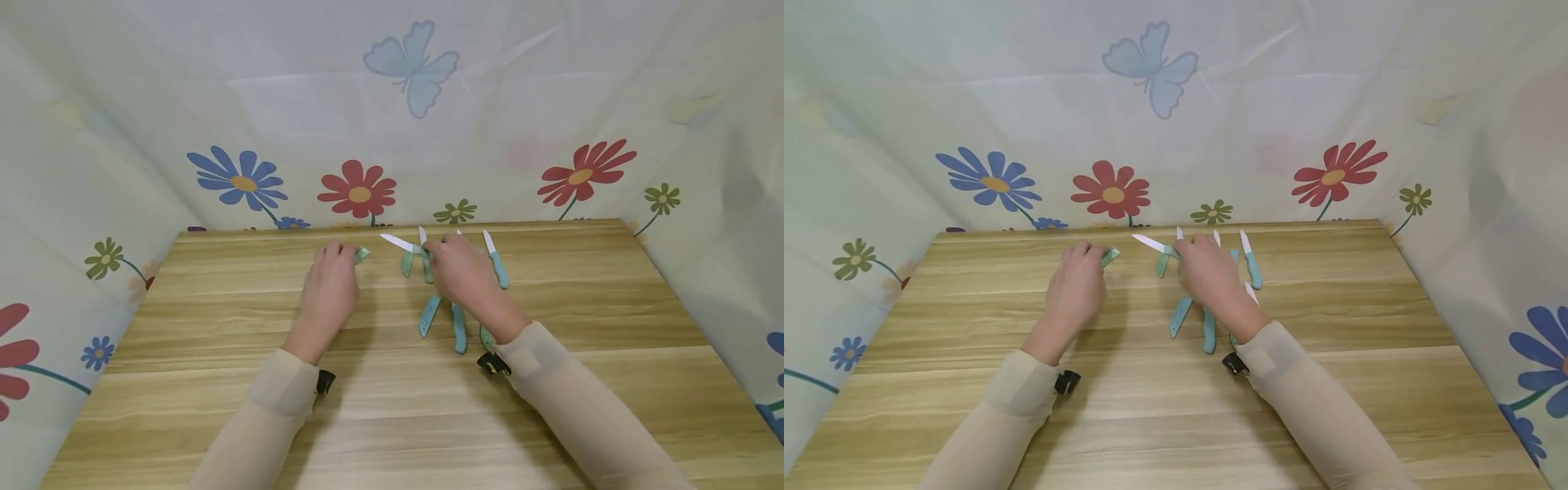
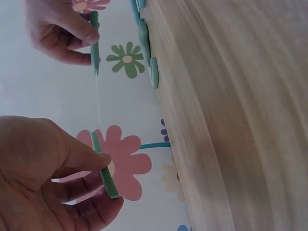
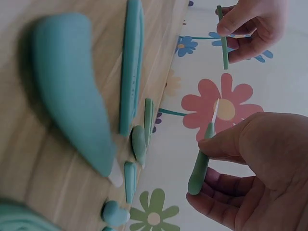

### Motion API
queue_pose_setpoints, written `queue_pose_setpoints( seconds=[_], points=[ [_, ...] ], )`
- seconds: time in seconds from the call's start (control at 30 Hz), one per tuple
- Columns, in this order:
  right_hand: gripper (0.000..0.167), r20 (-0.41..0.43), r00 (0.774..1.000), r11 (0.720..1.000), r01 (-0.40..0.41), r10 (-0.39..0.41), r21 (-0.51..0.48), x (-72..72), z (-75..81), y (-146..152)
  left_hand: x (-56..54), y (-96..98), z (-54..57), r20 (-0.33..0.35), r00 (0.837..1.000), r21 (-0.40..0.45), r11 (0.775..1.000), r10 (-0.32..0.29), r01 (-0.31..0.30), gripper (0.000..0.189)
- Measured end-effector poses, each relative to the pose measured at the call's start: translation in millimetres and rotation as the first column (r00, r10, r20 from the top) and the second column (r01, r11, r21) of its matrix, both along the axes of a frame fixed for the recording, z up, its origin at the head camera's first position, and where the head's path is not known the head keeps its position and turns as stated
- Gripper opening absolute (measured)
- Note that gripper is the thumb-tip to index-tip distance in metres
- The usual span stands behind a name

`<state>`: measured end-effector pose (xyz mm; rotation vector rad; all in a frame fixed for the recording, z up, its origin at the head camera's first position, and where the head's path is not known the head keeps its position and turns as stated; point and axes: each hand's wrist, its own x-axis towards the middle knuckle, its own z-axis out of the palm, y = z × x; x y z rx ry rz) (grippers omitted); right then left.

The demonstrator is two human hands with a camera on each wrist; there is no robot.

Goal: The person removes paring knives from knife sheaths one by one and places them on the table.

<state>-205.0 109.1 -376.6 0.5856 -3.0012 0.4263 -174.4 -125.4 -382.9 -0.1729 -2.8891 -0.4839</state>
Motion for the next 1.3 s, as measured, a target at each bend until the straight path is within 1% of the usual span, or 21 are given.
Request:
queue_pose_setpoints(
  seconds=[0.13, 0.27, 0.4, 0.47, 0.53, 0.63, 0.77, 0.87, 0.9, 1.03, 1.13, 1.2, 1.3],
  points=[
    [0.035, 0.040, 0.999, 1.000, -0.005, 0.005, -0.005, -9.3, 2.2, -8.7, -4.6, -1.5, 1.5, 0.030, 0.999, 0.024, 1.000, 0.016, -0.017, 0.036],
    [0.034, 0.119, 0.993, 0.999, 0.005, -0.001, -0.034, -18.6, 4.4, -20.2, -11.0, -2.3, 3.2, 0.058, 0.998, 0.044, 0.998, 0.031, -0.033, 0.036],
    [0.031, 0.196, 0.981, 0.997, 0.015, -0.001, -0.069, -28.9, 3.9, -32.9, -18.6, -1.8, 4.6, 0.096, 0.994, 0.055, 0.997, 0.042, -0.048, 0.035],
    [0.028, 0.230, 0.973, 0.996, 0.021, -0.002, -0.083, -33.6, 3.4, -39.2, -22.2, -1.1, 5.4, 0.122, 0.991, 0.059, 0.996, 0.052, -0.060, 0.033],
    [0.023, 0.280, 0.960, 0.995, 0.039, -0.012, -0.091, -36.9, 3.3, -45.8, -25.6, -0.4, 5.8, 0.148, 0.987, 0.063, 0.995, 0.062, -0.072, 0.031],
    [0.016, 0.335, 0.941, 0.995, 0.074, -0.046, -0.071, -41.0, 3.9, -55.2, -30.7, 0.3, 6.2, 0.183, 0.980, 0.071, 0.993, 0.077, -0.091, 0.026],
    [0.011, 0.375, 0.923, 0.995, 0.098, -0.082, -0.024, -45.1, 2.1, -66.7, -37.1, -0.5, 4.9, 0.219, 0.972, 0.072, 0.992, 0.086, -0.104, 0.022],
    [0.012, 0.381, 0.920, 0.995, 0.102, -0.092, -0.005, -47.3, -1.4, -74.0, -42.5, -1.1, 2.1, 0.242, 0.966, 0.074, 0.991, 0.089, -0.110, 0.021],
    [0.012, 0.383, 0.919, 0.994, 0.109, -0.096, -0.013, -47.7, -2.5, -76.4, -44.6, -1.1, 0.8, 0.249, 0.964, 0.073, 0.991, 0.090, -0.111, 0.022],
    [0.015, 0.365, 0.925, 0.993, 0.118, -0.102, -0.023, -47.8, -7.1, -85.6, -53.7, -0.4, -4.6, 0.275, 0.956, 0.061, 0.991, 0.097, -0.118, 0.025],
    [0.016, 0.340, 0.933, 0.992, 0.124, -0.114, -0.008, -47.3, -9.8, -92.1, -59.9, 0.6, -8.8, 0.283, 0.954, 0.042, 0.993, 0.097, -0.114, 0.025],
    [0.013, 0.306, 0.945, 0.993, 0.114, -0.116, 0.022, -46.7, -11.5, -96.0, -63.4, 1.3, -11.5, 0.278, 0.956, 0.020, 0.995, 0.092, -0.101, 0.029],
    [0.008, 0.266, 0.957, 0.993, 0.106, -0.117, 0.052, -45.9, -13.4, -101.2, -67.4, 1.9, -15.2, 0.269, 0.959, -0.014, 0.996, 0.086, -0.085, 0.027]
  ],
)
